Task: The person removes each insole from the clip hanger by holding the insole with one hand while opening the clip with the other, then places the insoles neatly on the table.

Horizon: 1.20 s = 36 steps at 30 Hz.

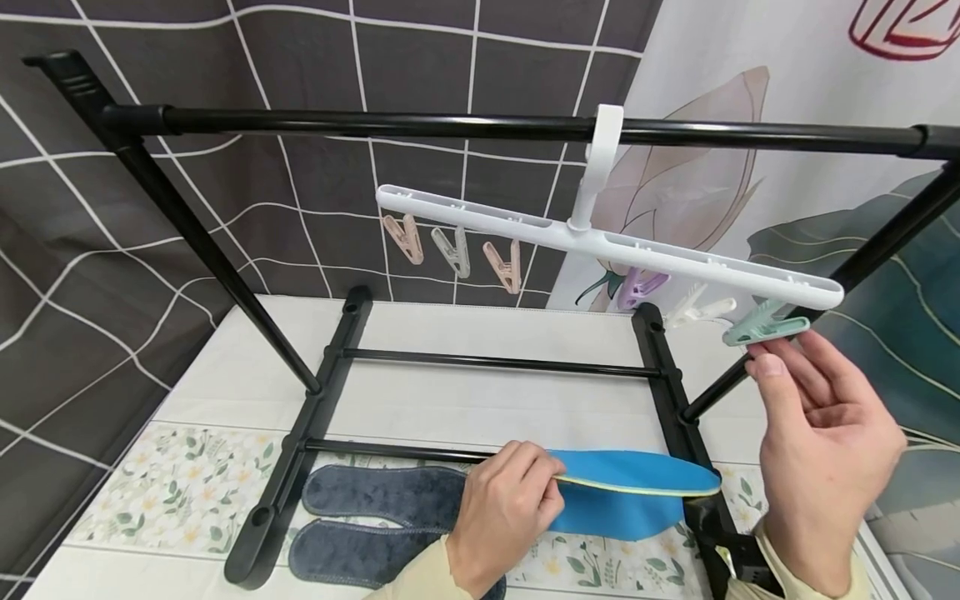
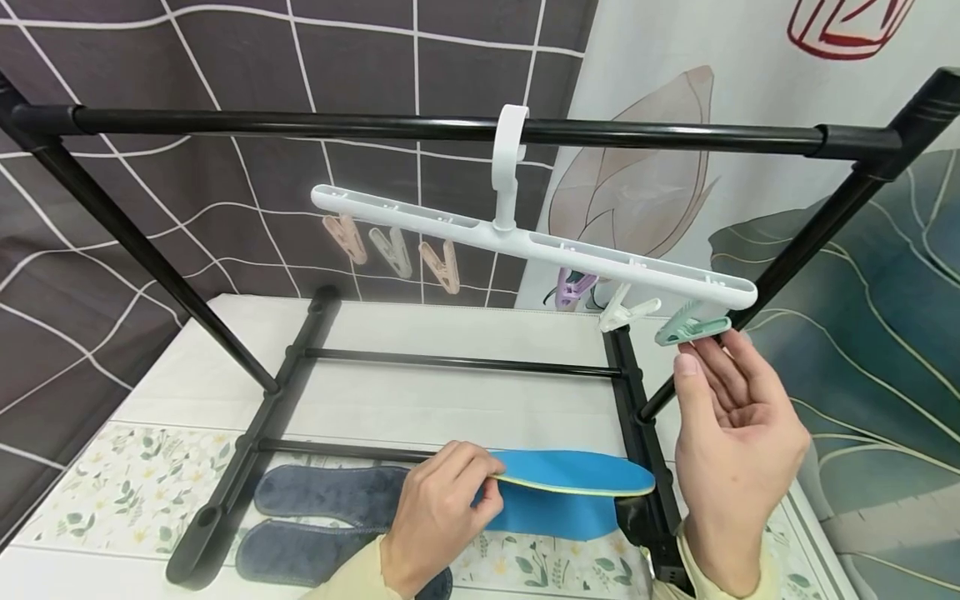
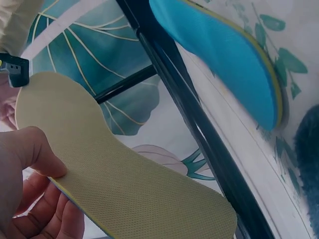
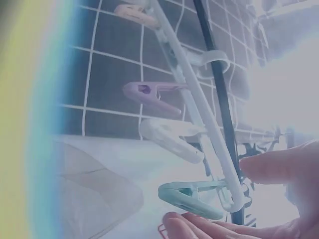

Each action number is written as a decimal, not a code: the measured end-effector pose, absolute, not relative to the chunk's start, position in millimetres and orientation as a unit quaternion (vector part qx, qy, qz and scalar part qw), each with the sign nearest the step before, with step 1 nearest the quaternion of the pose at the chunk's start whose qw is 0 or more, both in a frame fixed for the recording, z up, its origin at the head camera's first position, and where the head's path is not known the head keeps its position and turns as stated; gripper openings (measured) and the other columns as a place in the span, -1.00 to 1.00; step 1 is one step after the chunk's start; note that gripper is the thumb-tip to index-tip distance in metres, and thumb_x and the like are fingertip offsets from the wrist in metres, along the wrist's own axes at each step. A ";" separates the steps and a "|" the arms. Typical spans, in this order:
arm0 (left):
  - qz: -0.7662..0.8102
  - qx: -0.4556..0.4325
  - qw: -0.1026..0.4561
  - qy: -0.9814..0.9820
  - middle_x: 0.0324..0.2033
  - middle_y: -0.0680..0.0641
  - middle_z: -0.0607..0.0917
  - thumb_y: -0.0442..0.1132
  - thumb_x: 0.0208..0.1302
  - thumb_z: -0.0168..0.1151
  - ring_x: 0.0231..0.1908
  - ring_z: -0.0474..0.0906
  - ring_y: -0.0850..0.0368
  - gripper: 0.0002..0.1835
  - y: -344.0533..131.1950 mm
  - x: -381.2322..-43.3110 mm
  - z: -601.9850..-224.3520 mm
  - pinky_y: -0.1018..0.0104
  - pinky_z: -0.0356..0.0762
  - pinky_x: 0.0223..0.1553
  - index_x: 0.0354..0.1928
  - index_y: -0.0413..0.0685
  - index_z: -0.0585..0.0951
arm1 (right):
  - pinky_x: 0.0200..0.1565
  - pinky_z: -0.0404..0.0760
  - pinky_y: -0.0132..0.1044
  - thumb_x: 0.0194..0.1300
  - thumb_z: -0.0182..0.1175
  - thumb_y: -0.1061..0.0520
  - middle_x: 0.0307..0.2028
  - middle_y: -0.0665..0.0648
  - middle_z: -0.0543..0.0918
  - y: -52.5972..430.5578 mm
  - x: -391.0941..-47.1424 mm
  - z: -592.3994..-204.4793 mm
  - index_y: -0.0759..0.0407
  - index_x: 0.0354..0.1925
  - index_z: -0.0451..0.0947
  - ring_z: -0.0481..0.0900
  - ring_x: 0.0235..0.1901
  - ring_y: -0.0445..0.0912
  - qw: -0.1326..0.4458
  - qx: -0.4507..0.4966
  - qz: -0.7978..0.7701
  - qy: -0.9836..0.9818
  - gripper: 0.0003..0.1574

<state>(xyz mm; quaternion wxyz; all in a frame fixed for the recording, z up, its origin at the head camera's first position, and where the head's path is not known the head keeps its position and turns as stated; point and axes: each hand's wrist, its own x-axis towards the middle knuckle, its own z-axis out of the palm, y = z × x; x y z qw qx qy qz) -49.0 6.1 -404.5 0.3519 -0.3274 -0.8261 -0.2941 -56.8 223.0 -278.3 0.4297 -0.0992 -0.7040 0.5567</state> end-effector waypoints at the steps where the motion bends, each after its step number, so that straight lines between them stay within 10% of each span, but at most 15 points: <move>1: -0.293 -0.328 0.351 -0.826 -0.43 0.15 0.53 -0.36 0.10 -0.04 -0.50 0.40 0.34 -0.75 6.0 -48.4 -404.8 0.67 0.32 -0.49 -0.38 0.09 0.61 | -0.14 0.54 -0.47 0.09 0.28 0.31 -0.08 0.23 0.64 222.1 -55.5 -278.3 0.20 0.08 0.52 0.67 -0.20 -0.13 0.425 -0.097 0.556 -0.708 -0.47; 20: -0.282 -0.356 0.335 -0.826 -0.45 0.14 0.52 -0.35 0.15 -0.12 -0.52 0.36 0.35 -0.71 8.6 -38.4 -417.7 0.68 0.27 -0.50 -0.39 0.07 0.62 | -0.29 0.55 -0.55 0.29 0.13 0.05 -0.23 0.13 0.70 199.5 -47.0 -291.7 0.19 -0.04 0.58 0.68 -0.37 -0.27 0.271 -0.068 0.462 -0.842 -0.66; 36: -0.262 -0.370 0.319 -0.832 -0.46 0.14 0.51 -0.38 0.08 -0.04 -0.48 0.41 0.34 -0.75 10.7 -30.9 -424.8 0.67 0.36 -0.43 -0.42 0.08 0.62 | -0.32 0.60 -0.34 0.32 0.06 0.10 -0.31 0.14 0.72 207.1 -62.5 -298.9 0.36 -0.08 0.52 0.70 -0.38 -0.06 0.296 -0.034 0.580 -0.758 -0.65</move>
